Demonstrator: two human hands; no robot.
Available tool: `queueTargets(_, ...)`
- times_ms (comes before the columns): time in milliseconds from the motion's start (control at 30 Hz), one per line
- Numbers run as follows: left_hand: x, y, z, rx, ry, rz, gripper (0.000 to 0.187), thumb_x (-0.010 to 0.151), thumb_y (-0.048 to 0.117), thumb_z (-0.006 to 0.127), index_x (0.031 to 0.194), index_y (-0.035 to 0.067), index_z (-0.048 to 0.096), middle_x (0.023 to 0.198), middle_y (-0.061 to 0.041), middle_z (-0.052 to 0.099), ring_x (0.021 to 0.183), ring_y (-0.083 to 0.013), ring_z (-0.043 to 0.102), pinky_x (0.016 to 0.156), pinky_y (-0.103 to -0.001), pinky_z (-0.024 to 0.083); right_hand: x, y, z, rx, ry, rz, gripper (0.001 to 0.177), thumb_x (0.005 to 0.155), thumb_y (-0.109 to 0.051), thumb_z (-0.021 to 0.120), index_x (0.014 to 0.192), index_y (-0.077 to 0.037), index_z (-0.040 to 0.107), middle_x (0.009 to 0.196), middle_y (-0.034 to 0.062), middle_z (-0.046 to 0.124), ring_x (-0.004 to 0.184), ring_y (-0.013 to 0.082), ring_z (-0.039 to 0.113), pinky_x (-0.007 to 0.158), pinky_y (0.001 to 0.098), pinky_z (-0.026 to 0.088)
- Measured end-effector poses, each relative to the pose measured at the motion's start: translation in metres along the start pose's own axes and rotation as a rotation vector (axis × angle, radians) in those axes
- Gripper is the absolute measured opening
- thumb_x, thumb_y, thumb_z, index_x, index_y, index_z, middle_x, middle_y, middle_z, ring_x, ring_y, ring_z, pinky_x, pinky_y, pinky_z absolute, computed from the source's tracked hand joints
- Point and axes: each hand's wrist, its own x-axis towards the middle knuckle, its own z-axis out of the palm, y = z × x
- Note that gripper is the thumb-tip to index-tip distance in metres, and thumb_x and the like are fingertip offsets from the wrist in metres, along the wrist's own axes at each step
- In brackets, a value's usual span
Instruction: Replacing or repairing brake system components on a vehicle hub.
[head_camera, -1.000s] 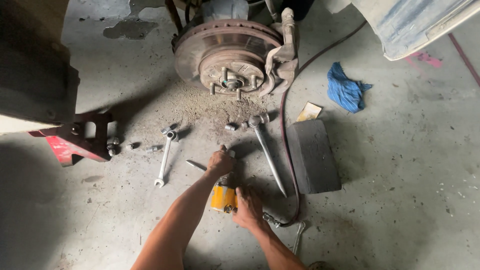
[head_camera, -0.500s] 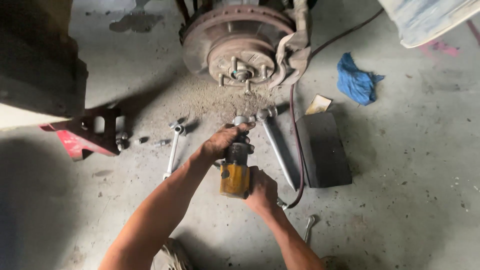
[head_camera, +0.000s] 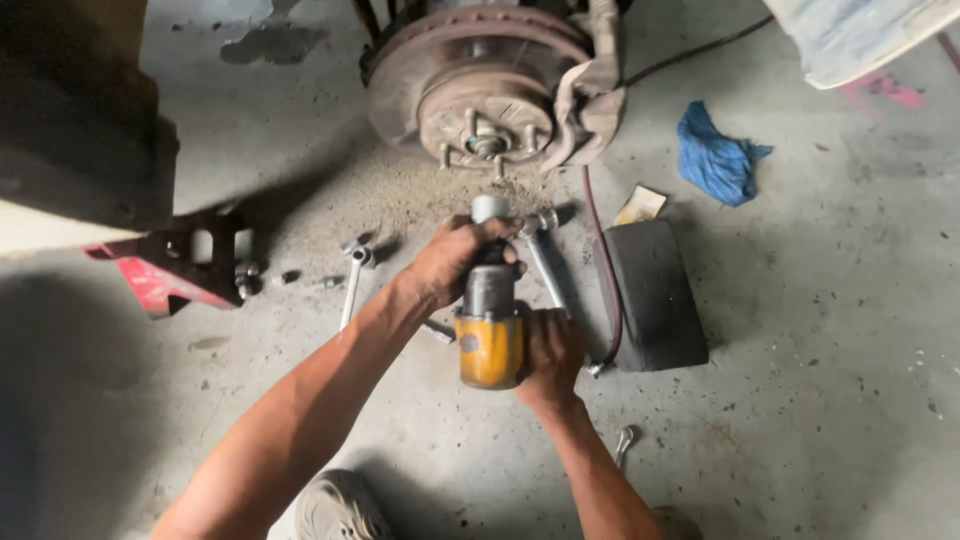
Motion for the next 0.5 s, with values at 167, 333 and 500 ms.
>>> queueTargets(167, 0.004, 0.012, 0.005, -0.128, -0.090, 0.009, 0.034, 0.095, 0.026, 0.067, 0.116, 0.003, 0.054, 0.089, -0.015, 0.074, 0.082, -0.0266, 0.072, 0.080, -0.040, 0.062, 0.013, 0.014, 0.004, 0.040, 0.101, -0.073, 0.026, 0.082, -0.014, 0.071, 0.103, 0.002, 0.067, 0.085, 0.0166, 0.063, 0.077, 0.0351, 0.064, 0.070, 0.0461, 0.053)
queueTargets(333, -0.015, 0.043, 0.021, -0.301, -0.139, 0.006, 0.039, 0.094, 0.034, 0.061, 0.118, 0.007, 0.046, 0.096, -0.021, 0.075, 0.089, -0.0326, 0.073, 0.088, -0.046, 0.061, 0.038, 0.021, -0.009, 0.210, 0.048, -0.102, 0.030, 0.081, -0.013, 0.077, 0.105, 0.001, 0.067, 0.093, 0.0179, 0.070, 0.079, 0.0349, 0.070, 0.072, 0.0429, 0.059)
queueTargets(500, 0.009, 0.035, 0.005, -0.293, -0.067, 0.051, 0.048, 0.089, 0.029, 0.071, 0.122, -0.001, 0.054, 0.101, -0.020, 0.073, 0.090, -0.0295, 0.073, 0.085, -0.044, 0.062, 0.052, 0.021, -0.010, 0.269, 0.044, 0.028, 0.052, 0.069, -0.015, 0.087, 0.113, 0.005, 0.066, 0.102, 0.0228, 0.072, 0.089, 0.0386, 0.072, 0.079, 0.0443, 0.060)
